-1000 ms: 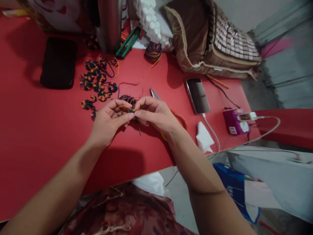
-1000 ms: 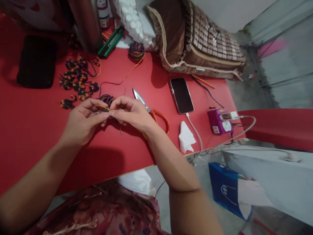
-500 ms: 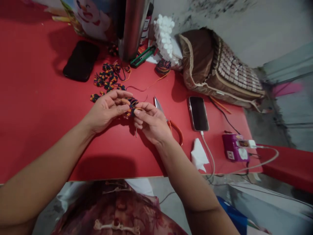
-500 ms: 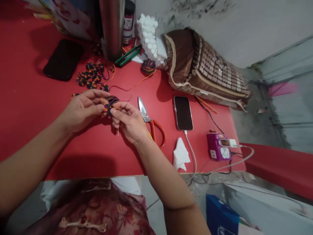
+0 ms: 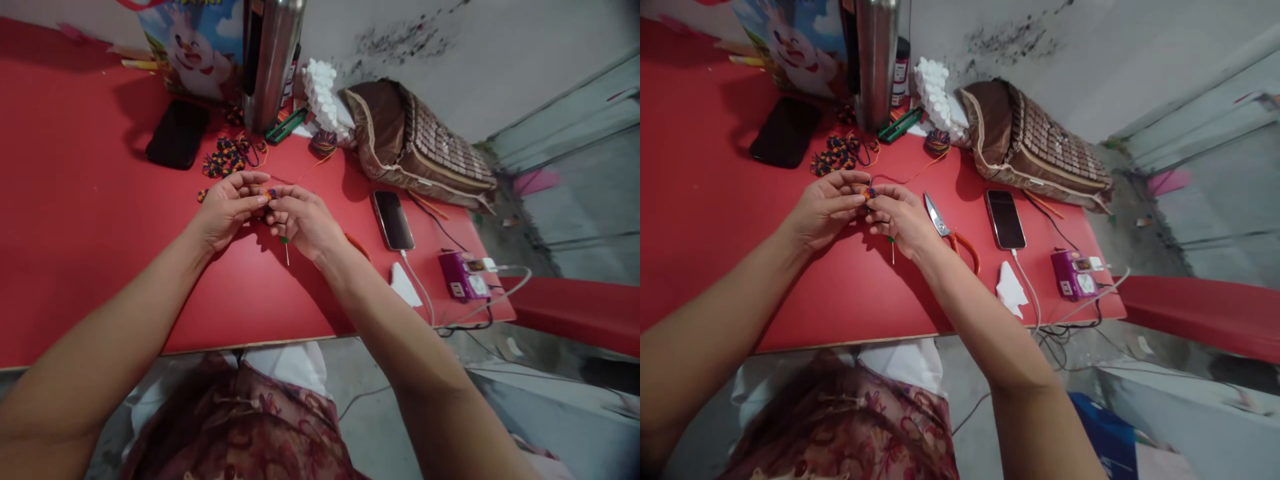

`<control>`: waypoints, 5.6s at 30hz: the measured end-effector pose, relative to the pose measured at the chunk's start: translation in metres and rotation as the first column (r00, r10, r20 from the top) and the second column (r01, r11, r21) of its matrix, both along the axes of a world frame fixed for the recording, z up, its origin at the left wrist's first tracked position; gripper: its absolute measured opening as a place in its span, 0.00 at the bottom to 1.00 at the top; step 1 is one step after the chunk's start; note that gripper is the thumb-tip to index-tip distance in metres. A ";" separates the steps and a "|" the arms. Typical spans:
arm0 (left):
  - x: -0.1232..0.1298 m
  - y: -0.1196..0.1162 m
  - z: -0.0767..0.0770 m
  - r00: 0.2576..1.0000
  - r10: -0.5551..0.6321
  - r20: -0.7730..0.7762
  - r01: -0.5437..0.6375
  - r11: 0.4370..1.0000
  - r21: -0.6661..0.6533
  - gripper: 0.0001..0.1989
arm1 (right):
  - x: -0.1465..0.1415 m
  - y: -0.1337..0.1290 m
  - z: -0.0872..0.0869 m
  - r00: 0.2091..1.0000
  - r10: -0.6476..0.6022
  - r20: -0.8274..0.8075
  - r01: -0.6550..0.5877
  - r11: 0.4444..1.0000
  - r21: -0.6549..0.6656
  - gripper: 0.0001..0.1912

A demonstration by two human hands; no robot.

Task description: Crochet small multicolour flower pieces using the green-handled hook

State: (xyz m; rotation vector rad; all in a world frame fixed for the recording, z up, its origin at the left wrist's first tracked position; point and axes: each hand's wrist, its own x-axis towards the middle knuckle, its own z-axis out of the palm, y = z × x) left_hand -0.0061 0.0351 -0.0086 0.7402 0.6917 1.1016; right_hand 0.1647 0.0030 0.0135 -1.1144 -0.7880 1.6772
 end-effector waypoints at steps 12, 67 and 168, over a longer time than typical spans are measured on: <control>-0.012 -0.002 -0.004 0.972 -0.213 0.104 0.217 0.975 -0.037 0.22 | 0.010 0.005 -0.015 0.991 0.016 -0.130 0.011 0.977 0.211 0.25; -0.012 -0.006 0.002 0.988 -0.120 -0.098 0.125 0.991 0.041 0.14 | 0.017 0.001 -0.008 0.997 0.006 -0.072 0.006 0.985 0.173 0.18; -0.006 -0.009 0.000 0.964 -0.264 0.018 0.264 0.964 0.014 0.11 | 0.008 -0.005 0.007 0.971 0.093 -0.221 -0.110 0.992 -0.066 0.24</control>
